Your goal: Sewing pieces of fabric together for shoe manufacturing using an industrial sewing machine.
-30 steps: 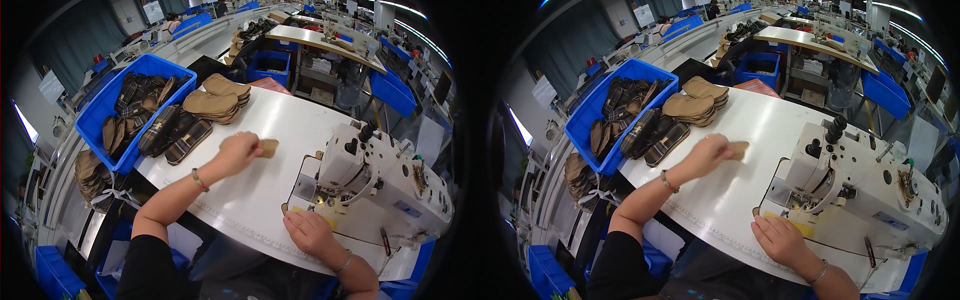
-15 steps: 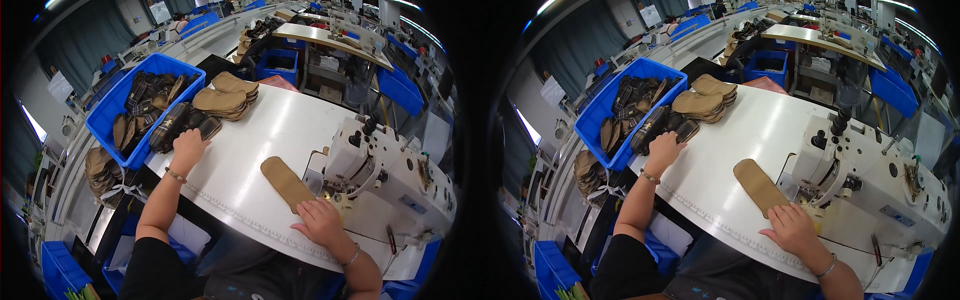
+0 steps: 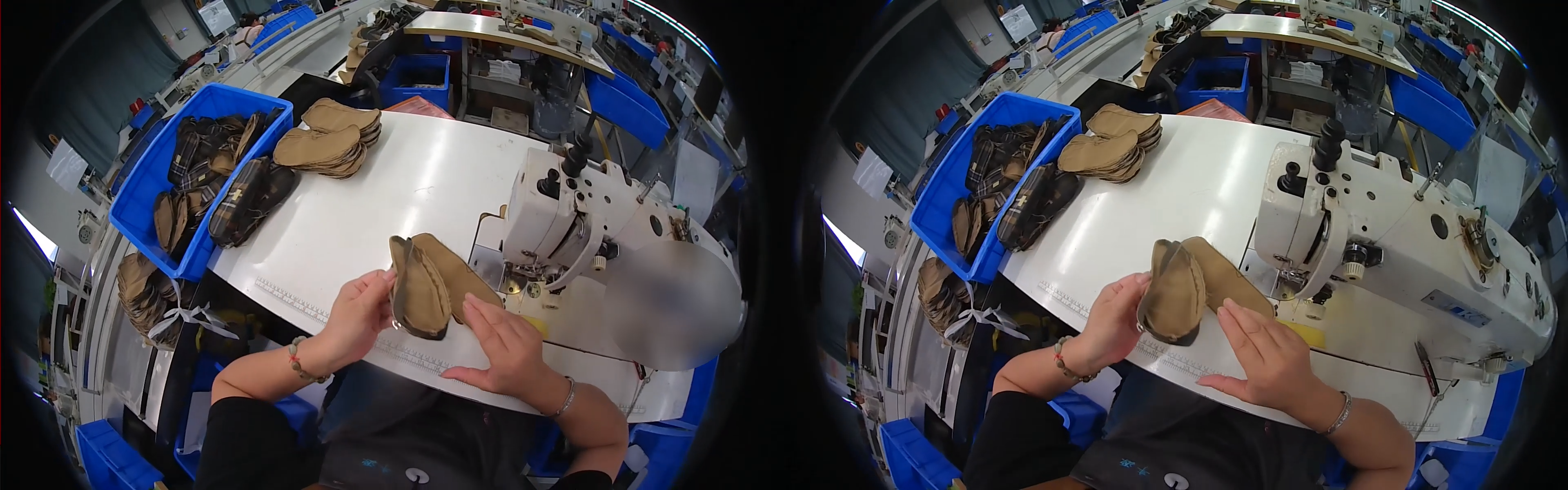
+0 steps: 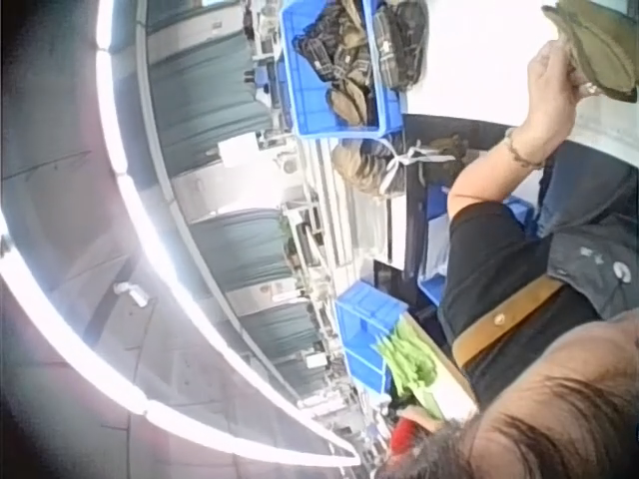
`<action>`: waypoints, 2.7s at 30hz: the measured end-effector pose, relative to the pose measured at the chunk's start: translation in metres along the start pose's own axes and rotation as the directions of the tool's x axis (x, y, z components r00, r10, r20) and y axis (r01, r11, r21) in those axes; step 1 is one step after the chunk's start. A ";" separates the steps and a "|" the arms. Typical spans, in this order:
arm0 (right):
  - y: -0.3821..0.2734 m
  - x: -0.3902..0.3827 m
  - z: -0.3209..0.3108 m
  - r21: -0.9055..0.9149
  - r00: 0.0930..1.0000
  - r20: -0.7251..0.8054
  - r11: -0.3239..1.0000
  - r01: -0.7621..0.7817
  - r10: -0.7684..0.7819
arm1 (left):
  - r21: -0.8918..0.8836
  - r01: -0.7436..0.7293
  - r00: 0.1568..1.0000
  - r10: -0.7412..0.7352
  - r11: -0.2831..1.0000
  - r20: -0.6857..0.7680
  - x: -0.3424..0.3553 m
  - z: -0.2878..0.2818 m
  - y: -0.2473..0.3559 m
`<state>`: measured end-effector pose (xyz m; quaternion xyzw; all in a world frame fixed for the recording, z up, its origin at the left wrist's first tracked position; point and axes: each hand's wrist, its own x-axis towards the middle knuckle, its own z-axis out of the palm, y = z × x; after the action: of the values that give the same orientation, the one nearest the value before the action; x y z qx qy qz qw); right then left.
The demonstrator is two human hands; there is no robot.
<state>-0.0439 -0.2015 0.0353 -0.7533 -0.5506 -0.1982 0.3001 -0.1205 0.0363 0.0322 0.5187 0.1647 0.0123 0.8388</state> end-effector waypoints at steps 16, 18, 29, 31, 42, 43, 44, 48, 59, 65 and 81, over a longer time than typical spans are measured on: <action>0.004 -0.022 -0.001 0.786 0.803 0.571 0.172 -0.594 0.170 | 0.479 0.000 0.798 -0.289 0.878 0.529 -0.008 0.029 0.014; 0.000 -0.020 0.001 0.782 0.758 0.577 0.064 -0.620 0.303 | 0.261 0.154 0.861 -0.259 0.953 0.438 -0.008 0.027 0.000; 0.015 -0.013 -0.001 0.499 0.533 0.845 0.280 -0.820 0.054 | 0.099 0.242 0.867 -0.261 0.965 0.425 0.009 0.043 -0.028; 0.009 -0.021 0.006 0.537 0.553 0.824 0.140 -0.832 0.126 | 0.173 0.138 0.894 -0.198 0.975 0.402 0.009 0.045 -0.025; 0.018 -0.018 0.004 0.606 0.586 0.791 -0.352 -0.714 0.174 | 0.418 0.107 0.882 -0.281 0.902 0.379 0.000 0.014 -0.019; 0.018 -0.019 0.006 0.610 0.598 0.789 -0.294 -0.735 0.143 | 0.337 0.188 0.866 -0.318 0.922 0.386 -0.004 0.018 -0.022; 0.018 -0.021 0.007 0.614 0.607 0.787 -0.235 -0.753 0.111 | 0.254 0.269 0.847 -0.354 0.929 0.397 -0.007 0.021 -0.024; 0.021 -0.025 0.010 0.615 0.609 0.787 -0.189 -0.765 0.098 | 0.254 0.360 0.810 -0.436 0.898 0.391 -0.015 0.023 -0.026; 0.025 -0.023 0.005 0.698 0.711 0.703 -0.213 -0.684 0.020 | 0.176 0.293 0.742 -0.340 0.940 0.578 -0.006 0.018 -0.041; 0.025 -0.022 0.003 0.678 0.679 0.731 -0.197 -0.708 0.076 | 0.289 0.263 0.776 -0.380 0.921 0.504 -0.017 0.020 -0.026; -0.004 -0.029 0.014 0.755 0.903 0.416 0.513 -0.409 0.107 | 0.569 -0.207 0.968 0.250 0.796 0.002 -0.065 0.034 -0.055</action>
<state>-0.0577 -0.2121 0.0076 -0.6180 -0.4981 0.2555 0.5519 -0.1804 -0.0308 0.0149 0.7589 0.1279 0.0832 0.6331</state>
